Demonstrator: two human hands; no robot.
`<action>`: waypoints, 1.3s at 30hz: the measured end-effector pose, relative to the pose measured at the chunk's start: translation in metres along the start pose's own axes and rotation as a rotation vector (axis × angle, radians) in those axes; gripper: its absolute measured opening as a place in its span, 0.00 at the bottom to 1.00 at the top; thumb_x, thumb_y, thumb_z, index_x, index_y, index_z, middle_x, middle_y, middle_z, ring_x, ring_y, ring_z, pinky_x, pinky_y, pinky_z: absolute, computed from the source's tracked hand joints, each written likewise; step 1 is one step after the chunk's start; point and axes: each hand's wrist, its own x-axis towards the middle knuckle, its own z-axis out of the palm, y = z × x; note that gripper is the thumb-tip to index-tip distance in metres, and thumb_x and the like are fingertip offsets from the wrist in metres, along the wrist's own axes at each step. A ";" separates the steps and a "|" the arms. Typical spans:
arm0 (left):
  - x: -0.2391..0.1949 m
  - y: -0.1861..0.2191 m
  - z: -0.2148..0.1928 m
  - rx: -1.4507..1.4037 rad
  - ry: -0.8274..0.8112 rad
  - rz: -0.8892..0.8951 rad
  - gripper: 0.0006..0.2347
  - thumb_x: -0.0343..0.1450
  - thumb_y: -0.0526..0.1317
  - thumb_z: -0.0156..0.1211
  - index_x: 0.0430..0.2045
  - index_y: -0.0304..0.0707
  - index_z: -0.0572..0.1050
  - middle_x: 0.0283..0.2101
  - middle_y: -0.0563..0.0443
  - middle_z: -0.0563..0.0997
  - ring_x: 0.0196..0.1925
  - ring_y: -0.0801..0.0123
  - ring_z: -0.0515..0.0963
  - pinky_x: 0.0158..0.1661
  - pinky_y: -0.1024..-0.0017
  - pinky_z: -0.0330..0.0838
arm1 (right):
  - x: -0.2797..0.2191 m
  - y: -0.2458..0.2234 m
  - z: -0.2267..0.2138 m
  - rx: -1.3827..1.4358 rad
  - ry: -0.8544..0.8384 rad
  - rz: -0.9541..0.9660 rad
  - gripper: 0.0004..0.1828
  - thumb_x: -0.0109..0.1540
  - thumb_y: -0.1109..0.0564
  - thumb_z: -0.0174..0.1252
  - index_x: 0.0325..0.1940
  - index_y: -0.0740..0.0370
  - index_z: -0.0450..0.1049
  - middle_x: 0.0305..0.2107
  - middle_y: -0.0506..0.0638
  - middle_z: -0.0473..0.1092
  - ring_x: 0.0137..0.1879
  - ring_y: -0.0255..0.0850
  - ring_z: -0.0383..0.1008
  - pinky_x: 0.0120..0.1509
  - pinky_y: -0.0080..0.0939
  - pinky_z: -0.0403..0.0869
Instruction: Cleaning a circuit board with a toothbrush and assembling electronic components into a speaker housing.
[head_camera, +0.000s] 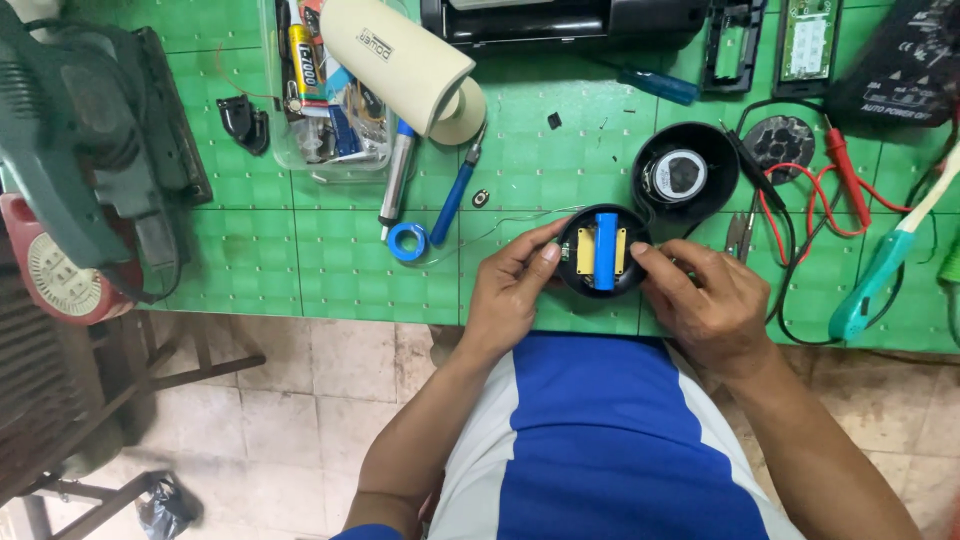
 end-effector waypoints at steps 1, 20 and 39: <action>0.000 0.001 0.000 -0.002 0.001 -0.004 0.14 0.79 0.33 0.54 0.58 0.27 0.75 0.42 0.35 0.85 0.48 0.65 0.82 0.54 0.61 0.79 | 0.000 0.000 0.000 0.004 -0.003 0.011 0.11 0.64 0.64 0.64 0.50 0.59 0.83 0.37 0.54 0.74 0.30 0.44 0.74 0.36 0.45 0.76; 0.004 -0.009 -0.004 0.402 0.065 -0.074 0.16 0.76 0.45 0.53 0.56 0.39 0.77 0.52 0.51 0.84 0.54 0.72 0.80 0.53 0.74 0.76 | 0.038 0.052 -0.029 -0.152 -0.395 0.170 0.49 0.59 0.38 0.74 0.75 0.66 0.64 0.67 0.64 0.70 0.66 0.59 0.73 0.60 0.59 0.69; 0.000 0.003 -0.010 0.398 0.039 -0.046 0.16 0.77 0.44 0.51 0.56 0.40 0.76 0.58 0.49 0.81 0.65 0.66 0.77 0.65 0.69 0.68 | 0.025 0.061 -0.016 0.069 -0.289 0.084 0.56 0.53 0.50 0.83 0.75 0.68 0.58 0.67 0.68 0.67 0.73 0.63 0.71 0.67 0.62 0.68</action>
